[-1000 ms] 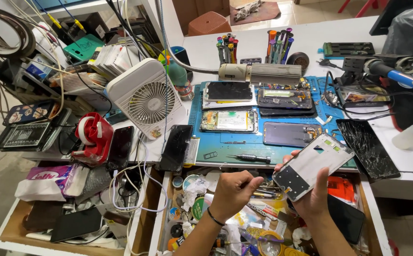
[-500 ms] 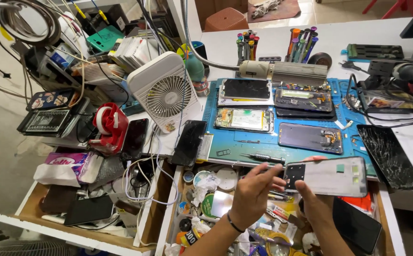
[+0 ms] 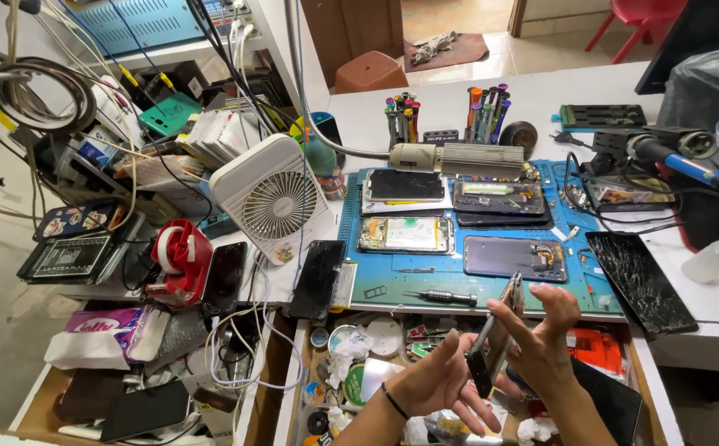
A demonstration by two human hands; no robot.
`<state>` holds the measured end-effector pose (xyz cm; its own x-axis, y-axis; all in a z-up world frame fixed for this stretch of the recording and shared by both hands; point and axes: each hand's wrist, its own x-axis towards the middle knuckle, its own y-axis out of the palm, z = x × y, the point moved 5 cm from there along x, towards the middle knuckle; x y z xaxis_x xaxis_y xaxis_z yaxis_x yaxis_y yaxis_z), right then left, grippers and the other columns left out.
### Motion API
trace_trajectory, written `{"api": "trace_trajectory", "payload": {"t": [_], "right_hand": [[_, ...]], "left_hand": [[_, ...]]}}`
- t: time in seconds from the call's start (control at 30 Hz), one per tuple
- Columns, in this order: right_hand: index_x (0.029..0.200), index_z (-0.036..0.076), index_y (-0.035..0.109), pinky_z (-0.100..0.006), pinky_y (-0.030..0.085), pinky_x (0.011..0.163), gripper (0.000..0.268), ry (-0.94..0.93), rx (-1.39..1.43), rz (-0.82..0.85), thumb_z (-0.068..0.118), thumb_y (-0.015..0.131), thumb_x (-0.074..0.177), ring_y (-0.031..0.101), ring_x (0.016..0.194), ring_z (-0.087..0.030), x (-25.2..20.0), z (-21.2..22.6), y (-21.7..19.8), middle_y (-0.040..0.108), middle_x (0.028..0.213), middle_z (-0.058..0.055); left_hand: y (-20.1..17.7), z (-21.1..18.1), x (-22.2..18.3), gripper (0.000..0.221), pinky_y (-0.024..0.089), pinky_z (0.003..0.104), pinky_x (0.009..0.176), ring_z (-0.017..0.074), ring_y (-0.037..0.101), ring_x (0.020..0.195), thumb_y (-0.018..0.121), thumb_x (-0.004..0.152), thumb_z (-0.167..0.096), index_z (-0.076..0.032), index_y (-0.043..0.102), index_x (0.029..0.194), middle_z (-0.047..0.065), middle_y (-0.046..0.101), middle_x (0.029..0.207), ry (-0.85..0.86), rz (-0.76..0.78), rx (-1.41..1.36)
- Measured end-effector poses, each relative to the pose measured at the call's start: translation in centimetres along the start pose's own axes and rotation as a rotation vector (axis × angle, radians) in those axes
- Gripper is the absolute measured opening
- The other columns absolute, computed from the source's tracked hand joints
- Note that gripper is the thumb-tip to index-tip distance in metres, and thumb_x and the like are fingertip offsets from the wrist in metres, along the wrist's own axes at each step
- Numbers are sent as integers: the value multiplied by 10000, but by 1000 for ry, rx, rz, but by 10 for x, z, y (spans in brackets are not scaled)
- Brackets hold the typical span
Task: The person disassembles a smartphone, removes the back cover, and handles the internal components. They then pick up a red and white packet, open it, and appear to apply a substance to the phone's interior before placing the packet down and handling another phone.
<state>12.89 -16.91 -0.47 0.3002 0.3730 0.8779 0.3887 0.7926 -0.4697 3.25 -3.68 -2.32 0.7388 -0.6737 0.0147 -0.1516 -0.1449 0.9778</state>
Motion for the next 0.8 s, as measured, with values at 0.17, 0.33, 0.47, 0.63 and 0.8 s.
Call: {"api": "trace_trajectory", "payload": {"t": [0.17, 0.33, 0.47, 0.63, 0.8], "right_hand": [[1406, 353, 572, -585, 310, 1133, 582, -30, -23, 21, 393, 805, 874, 254, 1396, -359, 4, -1, 0, 217, 1494, -125], [1430, 399, 543, -595, 291, 1128, 705, -36, -39, 80, 332, 868, 808, 231, 1409, -367, -7, -7, 8, 198, 1505, -127], [1479, 415, 481, -664, 249, 1153, 826, -9, -46, 119, 203, 810, 752, 165, 1492, -355, -11, -12, 11, 104, 1605, -114], [1659, 408, -16, -823, 158, 1212, 1109, 161, -2, 165, 164, 740, 886, 34, 1621, -416, 11, -2, -10, -196, 1739, -76], [1630, 252, -168, -457, 371, 1107, 1117, 1056, 1237, 156, 283, 563, 785, 340, 1436, -423, 25, -9, -6, 193, 1639, -339]], "left_hand": [[-17, -2, -3, 845, 618, 586, 856, 564, 645, 1088, 522, 1114, -501, -162, -50, 1636, 389, 558, 1386, -27, 18, 38], [-9, -4, -4, 625, 613, 611, 826, 621, 612, 1074, 516, 1179, -295, 34, 260, 1644, 434, 563, 1332, -21, 1, -18], [-13, -6, -5, 608, 587, 624, 915, 599, 596, 1169, 559, 1139, -229, 47, 334, 1632, 410, 584, 1331, 32, 30, 33], [17, -12, -1, 690, 676, 389, 812, 423, 708, 1040, 686, 999, -157, 61, 386, 1581, 232, 649, 1279, 143, -91, 384], [67, -39, -11, 1014, 610, 344, 896, 250, 691, 1072, 705, 747, -427, -46, 306, 1598, 159, 564, 1444, 357, -656, 1411]]}}
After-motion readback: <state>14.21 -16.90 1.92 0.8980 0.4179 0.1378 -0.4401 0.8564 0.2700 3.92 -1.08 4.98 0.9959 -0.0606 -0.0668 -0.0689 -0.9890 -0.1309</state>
